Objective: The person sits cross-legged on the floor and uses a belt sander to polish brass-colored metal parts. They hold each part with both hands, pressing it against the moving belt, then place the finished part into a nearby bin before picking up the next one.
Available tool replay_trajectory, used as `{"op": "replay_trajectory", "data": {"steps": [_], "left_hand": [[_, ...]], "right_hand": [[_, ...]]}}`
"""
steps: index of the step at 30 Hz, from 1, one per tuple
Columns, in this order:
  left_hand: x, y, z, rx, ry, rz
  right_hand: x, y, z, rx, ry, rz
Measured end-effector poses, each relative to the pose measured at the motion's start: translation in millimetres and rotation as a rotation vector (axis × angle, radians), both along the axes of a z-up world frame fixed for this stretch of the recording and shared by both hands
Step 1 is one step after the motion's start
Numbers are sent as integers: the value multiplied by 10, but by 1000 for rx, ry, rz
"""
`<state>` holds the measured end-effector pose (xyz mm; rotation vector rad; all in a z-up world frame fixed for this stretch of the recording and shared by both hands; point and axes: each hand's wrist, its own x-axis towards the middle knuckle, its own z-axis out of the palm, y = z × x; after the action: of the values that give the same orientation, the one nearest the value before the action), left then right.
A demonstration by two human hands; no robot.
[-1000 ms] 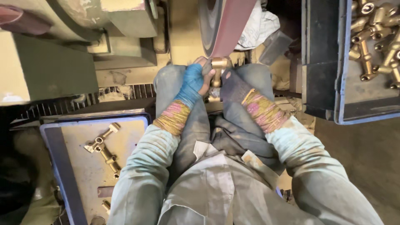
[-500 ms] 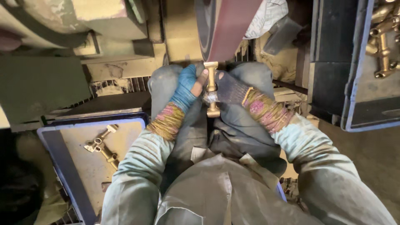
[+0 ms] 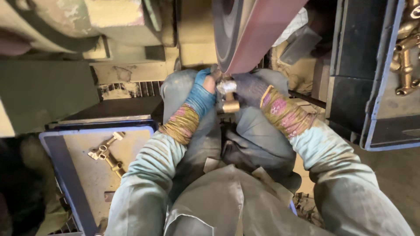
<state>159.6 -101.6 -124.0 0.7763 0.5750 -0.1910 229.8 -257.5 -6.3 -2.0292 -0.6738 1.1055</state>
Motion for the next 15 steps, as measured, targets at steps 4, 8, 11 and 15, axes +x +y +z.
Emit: {"op": "replay_trajectory", "data": {"steps": [4, 8, 11, 15], "left_hand": [[-194, 87, 522, 488, -164, -188], [-385, 367, 1308, 595, -559, -317], [-576, 387, 1711, 489, -746, -328], [-723, 104, 1870, 641, -562, -110]], "right_hand": [[-260, 6, 195, 70, -101, 14], [-437, -180, 475, 289, -340, -142], [-642, -394, 730, 429, -415, -481], [-934, -315, 892, 471, -432, -149]]}}
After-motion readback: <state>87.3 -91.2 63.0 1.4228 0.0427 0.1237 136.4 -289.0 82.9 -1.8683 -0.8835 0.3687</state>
